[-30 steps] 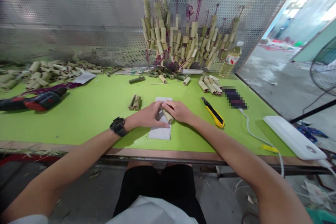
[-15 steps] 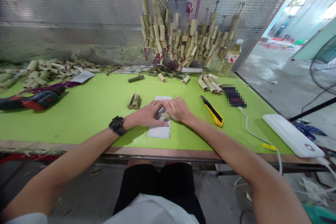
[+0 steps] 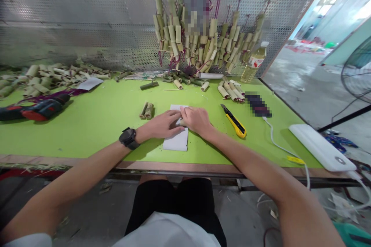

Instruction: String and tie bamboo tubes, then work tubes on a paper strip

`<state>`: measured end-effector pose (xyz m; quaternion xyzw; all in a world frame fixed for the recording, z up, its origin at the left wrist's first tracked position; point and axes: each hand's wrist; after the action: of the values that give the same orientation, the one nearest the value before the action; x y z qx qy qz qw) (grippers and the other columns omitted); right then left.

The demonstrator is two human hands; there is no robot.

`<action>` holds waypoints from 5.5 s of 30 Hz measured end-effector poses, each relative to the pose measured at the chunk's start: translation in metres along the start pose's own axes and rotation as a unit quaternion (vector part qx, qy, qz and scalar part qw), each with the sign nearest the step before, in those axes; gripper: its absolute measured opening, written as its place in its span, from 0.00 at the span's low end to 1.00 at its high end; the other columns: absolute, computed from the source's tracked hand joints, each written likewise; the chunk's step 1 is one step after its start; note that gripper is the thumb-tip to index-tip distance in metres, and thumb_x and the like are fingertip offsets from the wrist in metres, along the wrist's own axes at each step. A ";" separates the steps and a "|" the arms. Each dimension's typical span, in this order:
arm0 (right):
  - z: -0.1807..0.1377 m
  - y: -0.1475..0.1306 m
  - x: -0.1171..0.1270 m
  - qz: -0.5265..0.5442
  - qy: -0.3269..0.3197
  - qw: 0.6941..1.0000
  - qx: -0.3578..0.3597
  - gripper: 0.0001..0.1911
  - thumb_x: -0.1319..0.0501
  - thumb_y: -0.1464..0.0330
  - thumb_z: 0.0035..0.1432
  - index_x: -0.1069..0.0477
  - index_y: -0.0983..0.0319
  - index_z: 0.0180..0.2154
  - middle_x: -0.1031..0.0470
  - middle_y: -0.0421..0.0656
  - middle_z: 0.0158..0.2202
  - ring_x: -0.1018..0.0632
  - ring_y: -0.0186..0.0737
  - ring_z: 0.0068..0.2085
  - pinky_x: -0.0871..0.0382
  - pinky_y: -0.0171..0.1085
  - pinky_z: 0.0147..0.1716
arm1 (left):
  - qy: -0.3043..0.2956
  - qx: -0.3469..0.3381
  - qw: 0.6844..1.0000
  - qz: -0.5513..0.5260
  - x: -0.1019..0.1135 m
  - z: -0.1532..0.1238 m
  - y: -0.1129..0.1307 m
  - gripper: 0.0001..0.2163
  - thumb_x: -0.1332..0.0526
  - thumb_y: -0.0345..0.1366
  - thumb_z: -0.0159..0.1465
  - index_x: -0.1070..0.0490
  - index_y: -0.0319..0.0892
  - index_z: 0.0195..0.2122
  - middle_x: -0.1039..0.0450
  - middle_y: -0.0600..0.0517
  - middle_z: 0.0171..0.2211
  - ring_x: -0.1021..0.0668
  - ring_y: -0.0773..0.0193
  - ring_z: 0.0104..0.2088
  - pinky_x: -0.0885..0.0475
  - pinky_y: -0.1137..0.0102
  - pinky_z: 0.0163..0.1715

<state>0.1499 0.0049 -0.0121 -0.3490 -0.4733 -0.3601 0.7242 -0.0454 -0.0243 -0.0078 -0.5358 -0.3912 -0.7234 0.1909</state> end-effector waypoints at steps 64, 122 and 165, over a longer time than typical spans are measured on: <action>0.007 0.004 0.010 -0.190 -0.137 0.972 -0.017 0.37 0.63 0.61 0.79 0.17 0.70 0.41 0.15 0.60 0.39 0.17 0.49 0.36 0.38 0.40 0.34 | -0.016 0.027 0.999 -0.003 0.002 0.008 -0.009 0.39 0.37 0.70 0.60 0.29 0.40 0.57 0.29 0.38 0.63 0.29 0.41 0.62 0.33 0.55 0.62; 0.009 0.003 0.009 -0.181 -0.150 0.972 0.001 0.35 0.60 0.65 0.78 0.17 0.69 0.35 0.15 0.59 0.35 0.17 0.48 0.33 0.37 0.39 0.29 | -0.018 0.014 1.000 0.004 0.002 0.010 -0.018 0.40 0.36 0.72 0.59 0.27 0.41 0.57 0.29 0.39 0.63 0.28 0.40 0.62 0.29 0.54 0.60; 0.007 -0.002 0.014 -0.194 -0.161 0.968 0.002 0.35 0.61 0.64 0.77 0.16 0.70 0.38 0.16 0.60 0.35 0.17 0.51 0.35 0.37 0.40 0.31 | -0.023 0.014 0.999 -0.021 0.002 0.007 -0.018 0.43 0.33 0.70 0.59 0.28 0.37 0.62 0.32 0.36 0.66 0.29 0.39 0.65 0.32 0.53 0.64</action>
<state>0.1496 0.0072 0.0029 -0.3025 -0.6427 -0.4319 0.5558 -0.0543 -0.0073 -0.0119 -0.5414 -0.4167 -0.7093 0.1736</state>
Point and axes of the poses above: each hand's wrist, its own z-axis towards the middle knuckle, its own x-axis out of the back of the hand, y = z × x
